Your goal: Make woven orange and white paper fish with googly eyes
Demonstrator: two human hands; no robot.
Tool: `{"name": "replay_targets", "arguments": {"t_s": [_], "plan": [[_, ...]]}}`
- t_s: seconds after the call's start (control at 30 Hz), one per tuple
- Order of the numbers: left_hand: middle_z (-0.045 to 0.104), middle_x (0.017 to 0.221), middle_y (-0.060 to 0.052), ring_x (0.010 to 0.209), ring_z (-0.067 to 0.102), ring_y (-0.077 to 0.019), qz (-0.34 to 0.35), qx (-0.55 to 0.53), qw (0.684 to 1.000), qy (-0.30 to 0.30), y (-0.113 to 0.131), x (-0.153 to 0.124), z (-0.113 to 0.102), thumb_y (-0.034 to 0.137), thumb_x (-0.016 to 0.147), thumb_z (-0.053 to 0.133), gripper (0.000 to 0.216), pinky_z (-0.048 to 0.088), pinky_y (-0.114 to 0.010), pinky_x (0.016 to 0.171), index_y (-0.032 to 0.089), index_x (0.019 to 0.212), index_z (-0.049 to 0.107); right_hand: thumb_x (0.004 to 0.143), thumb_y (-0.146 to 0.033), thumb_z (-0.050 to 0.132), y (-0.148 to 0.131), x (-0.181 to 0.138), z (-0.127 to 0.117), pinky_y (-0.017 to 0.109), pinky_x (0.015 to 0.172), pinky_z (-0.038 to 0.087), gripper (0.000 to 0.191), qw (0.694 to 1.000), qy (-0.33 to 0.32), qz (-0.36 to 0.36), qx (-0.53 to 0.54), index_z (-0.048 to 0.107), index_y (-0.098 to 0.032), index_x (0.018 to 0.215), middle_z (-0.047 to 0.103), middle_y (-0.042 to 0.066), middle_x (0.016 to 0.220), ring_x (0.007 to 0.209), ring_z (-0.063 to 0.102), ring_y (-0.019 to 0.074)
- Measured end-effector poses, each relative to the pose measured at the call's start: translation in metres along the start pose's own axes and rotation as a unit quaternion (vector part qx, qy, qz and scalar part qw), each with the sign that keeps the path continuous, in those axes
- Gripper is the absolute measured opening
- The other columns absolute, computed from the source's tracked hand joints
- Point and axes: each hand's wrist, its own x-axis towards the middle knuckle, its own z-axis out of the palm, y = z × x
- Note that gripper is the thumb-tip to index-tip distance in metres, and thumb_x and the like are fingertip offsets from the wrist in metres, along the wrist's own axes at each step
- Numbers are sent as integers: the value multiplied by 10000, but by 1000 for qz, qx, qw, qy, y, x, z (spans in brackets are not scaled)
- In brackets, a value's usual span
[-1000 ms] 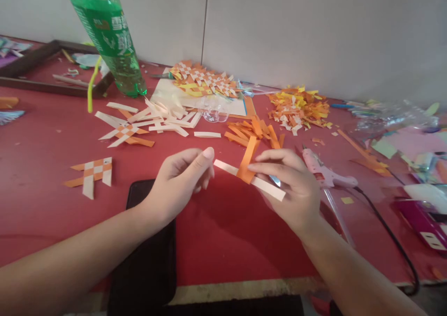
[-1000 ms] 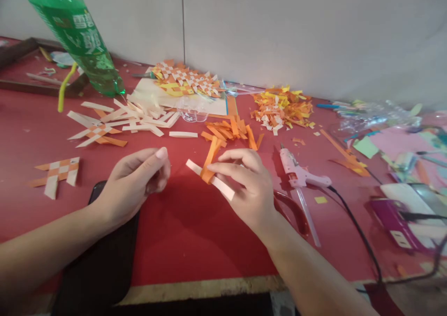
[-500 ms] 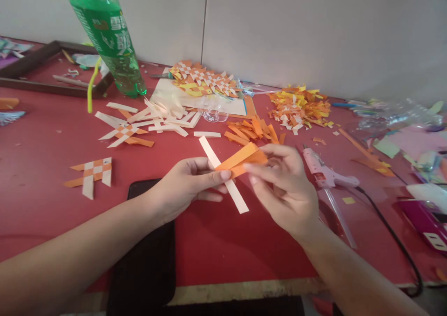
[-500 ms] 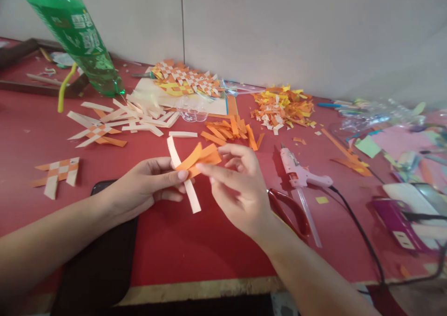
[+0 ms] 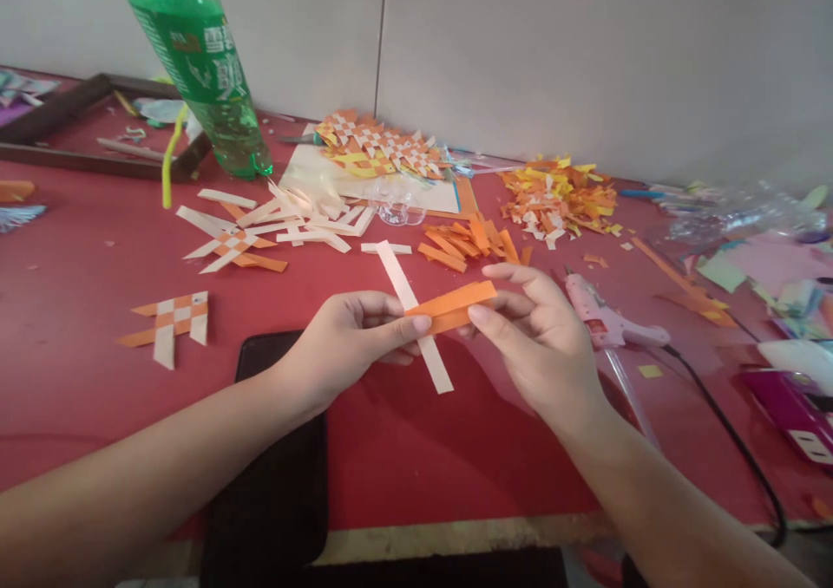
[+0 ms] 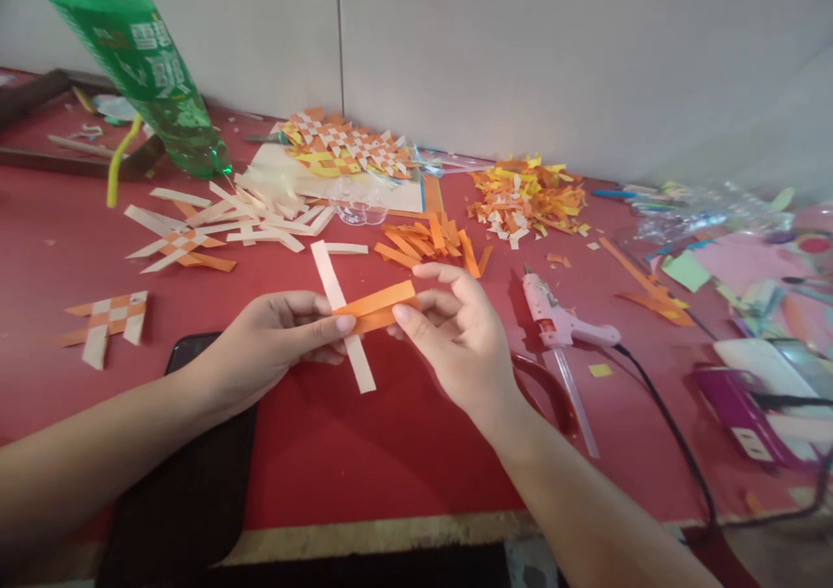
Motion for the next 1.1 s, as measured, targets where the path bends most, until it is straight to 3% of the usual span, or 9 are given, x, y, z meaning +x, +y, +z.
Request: {"name": "replay_targets", "arguments": {"t_s": [0.23,0.5,0.63,0.77,0.93,1.03,1.1], "plan": [[733,744,11,668,670,-75,8,29,1000,5,0,1,0,392,733,806,211,564,-140,637,189,763,759,800,-297,735,-2,-1,1,247,672,596,329,999,19,6,-28,551,-260,1070,732,-49,735,645,715,123],[706,680,16,617,655,-76,34,73,996,41,0,0,0,372,750,790,239,543,-156,626,150,750,703,816,-305,717,0,-2,0,304,713,614,333,1000,15,0,-24,544,-248,1094,715,-49,714,652,716,141],[704,674,46,631,672,-103,54,73,994,57,1,-1,1,369,759,783,324,534,-200,644,202,902,545,822,-331,713,0,-1,-1,303,709,605,326,999,21,1,-38,548,-253,1091,705,-48,715,660,711,144],[654,621,75,599,660,-122,95,130,983,82,0,-3,1,377,807,725,359,485,-214,595,235,853,399,830,-356,695,-2,3,-7,286,668,579,284,990,38,-15,-134,587,-251,1071,706,-20,773,687,698,149],[677,651,71,538,586,-114,109,283,950,77,-2,-8,0,315,871,608,178,424,-217,539,252,940,457,829,-342,682,-12,6,-42,296,740,552,166,948,111,-65,-291,666,-234,954,719,39,917,830,692,176],[689,644,65,535,582,-125,118,360,924,51,-3,-9,0,315,873,583,129,438,-239,564,248,938,494,828,-270,645,-16,6,-83,349,804,527,151,886,150,-32,-439,678,-232,971,735,57,968,878,696,207],[714,686,41,600,630,-140,122,393,911,32,-3,-10,1,337,866,593,129,458,-245,604,234,914,531,795,-178,620,-15,7,-115,370,810,514,229,840,123,23,-528,663,-216,1016,737,76,1014,904,696,229]]}}
